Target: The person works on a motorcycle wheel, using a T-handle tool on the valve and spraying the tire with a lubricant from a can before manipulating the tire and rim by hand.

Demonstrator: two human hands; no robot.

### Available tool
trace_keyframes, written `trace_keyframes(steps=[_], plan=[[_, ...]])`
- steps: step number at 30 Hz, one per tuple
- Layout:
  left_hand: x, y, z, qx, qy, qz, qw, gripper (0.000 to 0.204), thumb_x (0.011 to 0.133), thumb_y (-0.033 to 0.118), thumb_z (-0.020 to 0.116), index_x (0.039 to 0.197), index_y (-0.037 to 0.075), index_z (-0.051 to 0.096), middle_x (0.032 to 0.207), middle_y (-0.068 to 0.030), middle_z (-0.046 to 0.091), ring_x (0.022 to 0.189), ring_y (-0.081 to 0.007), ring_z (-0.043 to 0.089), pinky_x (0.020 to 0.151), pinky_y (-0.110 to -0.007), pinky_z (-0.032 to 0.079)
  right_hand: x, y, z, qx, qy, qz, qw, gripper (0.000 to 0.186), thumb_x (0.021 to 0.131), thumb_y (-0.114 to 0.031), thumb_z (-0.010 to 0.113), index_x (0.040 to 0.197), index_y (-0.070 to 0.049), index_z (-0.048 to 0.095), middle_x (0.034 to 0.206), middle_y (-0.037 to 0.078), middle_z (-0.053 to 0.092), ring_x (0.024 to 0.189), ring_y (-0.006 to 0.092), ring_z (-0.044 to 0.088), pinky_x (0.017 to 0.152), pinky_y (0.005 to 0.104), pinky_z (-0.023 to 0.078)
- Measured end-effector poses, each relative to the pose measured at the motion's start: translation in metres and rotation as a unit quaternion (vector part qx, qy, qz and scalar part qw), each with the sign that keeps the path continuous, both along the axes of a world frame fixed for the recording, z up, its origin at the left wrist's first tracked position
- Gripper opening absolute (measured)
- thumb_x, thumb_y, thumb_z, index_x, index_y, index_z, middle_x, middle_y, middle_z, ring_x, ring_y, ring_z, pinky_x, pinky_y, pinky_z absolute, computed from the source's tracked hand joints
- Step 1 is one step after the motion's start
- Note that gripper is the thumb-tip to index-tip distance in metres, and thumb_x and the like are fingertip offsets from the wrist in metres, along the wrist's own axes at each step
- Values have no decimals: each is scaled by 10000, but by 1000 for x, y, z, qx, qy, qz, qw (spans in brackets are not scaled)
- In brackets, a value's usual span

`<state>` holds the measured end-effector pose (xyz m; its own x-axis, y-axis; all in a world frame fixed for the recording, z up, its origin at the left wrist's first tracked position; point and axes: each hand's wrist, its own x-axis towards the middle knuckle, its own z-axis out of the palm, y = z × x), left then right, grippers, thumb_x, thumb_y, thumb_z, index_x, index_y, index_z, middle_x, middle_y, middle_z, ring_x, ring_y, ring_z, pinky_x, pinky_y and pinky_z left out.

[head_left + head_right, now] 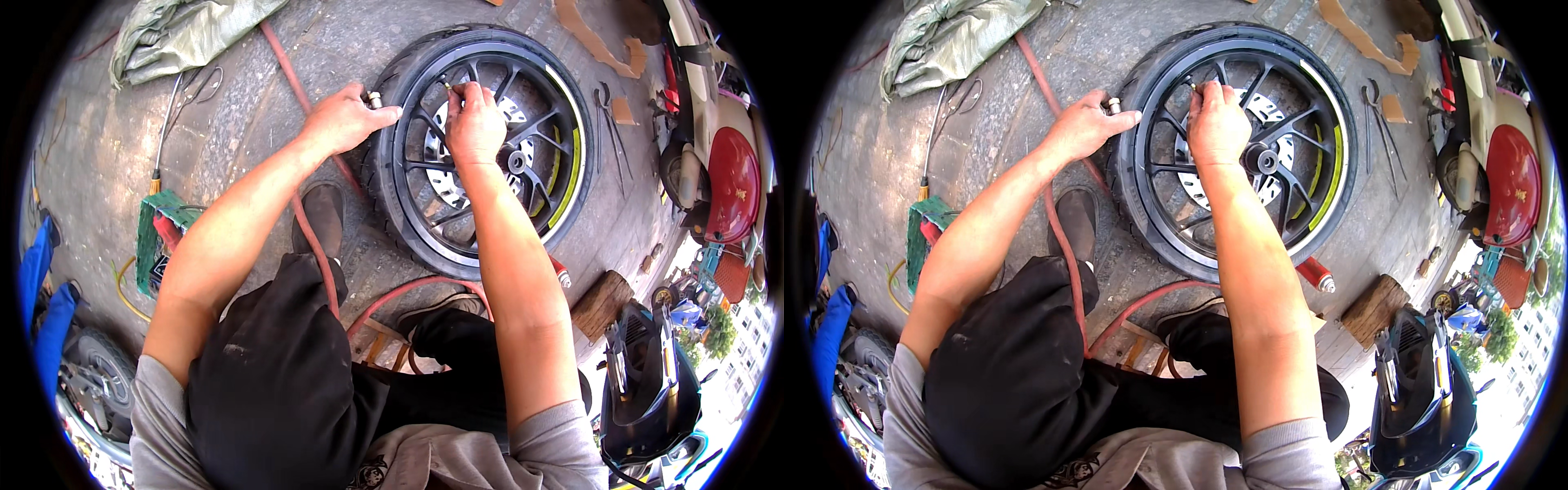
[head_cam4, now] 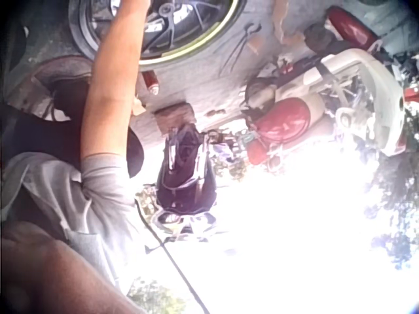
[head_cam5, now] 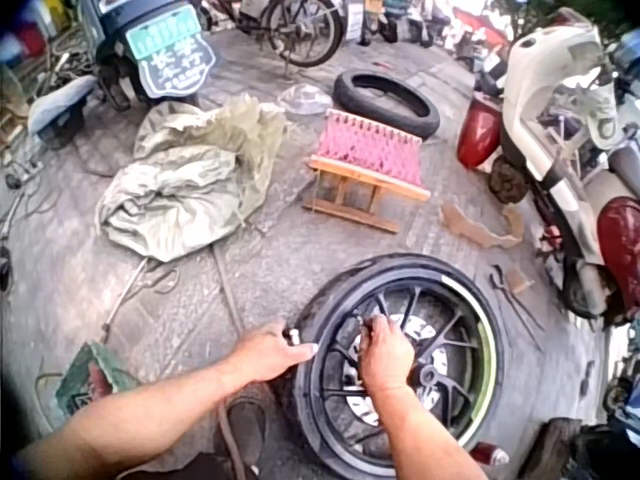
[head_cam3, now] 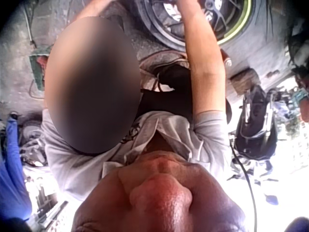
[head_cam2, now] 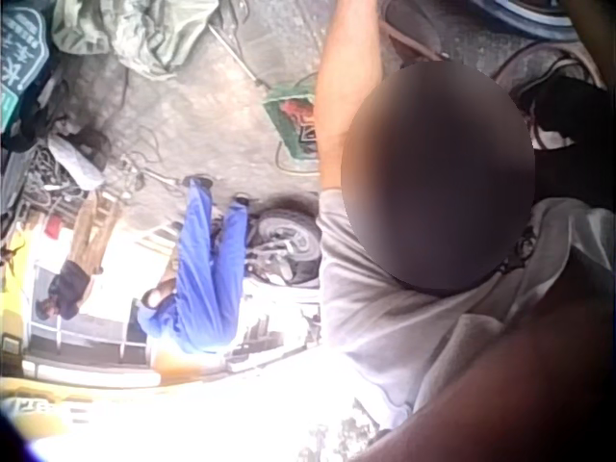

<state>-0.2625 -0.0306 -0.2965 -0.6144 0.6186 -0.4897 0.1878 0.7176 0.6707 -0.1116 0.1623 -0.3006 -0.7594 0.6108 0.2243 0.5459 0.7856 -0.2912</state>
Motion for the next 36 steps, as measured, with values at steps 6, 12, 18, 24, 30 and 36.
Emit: trace_keyframes(steps=[6,12,18,24,30,36], plan=[[-1,0,-9,0,-13,-1,1000,946,856,686,837,1358,-100,677,1283,-285,751,1223,-366,730,1056,-420,558,0,0,-8,9,-24,26,999,142,979,-241,778,1046,-142,700,1039,109,740,861,366,758,743,473,627],[0,-1,-11,2,8,5,1000,984,844,705,839,1350,-122,667,1273,-299,750,1215,-367,734,1050,-420,559,5,-2,-14,18,-5,7,1000,132,975,-233,775,1032,-140,701,1018,110,736,853,367,759,743,477,629],[-4,-5,-15,20,-46,-13,999,1165,823,786,780,1443,-180,579,1375,-372,696,1332,-442,684,1139,-431,525,1,1,-12,9,-6,28,1000,134,979,-238,774,1026,-135,702,1022,114,740,863,370,761,756,483,629],[-6,-6,-14,50,-48,24,997,1090,802,738,865,1414,-131,628,1312,-286,750,1259,-336,730,1084,-404,553,1,3,-12,11,1,31,999,135,982,-243,774,1027,-138,702,1032,114,738,876,374,759,760,482,627],[-23,-7,-5,142,-181,76,970,943,900,638,857,1465,-75,606,1334,-176,714,1277,-250,640,1156,-367,467,10,8,-19,-2,-5,42,999,143,980,-246,777,1035,-134,707,1034,113,742,875,372,758,766,477,624],[-43,-20,-64,146,-149,157,965,917,957,518,835,1550,-103,512,1477,-248,670,1407,-316,619,1210,-387,445,4,0,-22,-23,55,-1,998,140,975,-251,787,1034,-141,724,1034,100,758,886,370,758,763,478,615]])
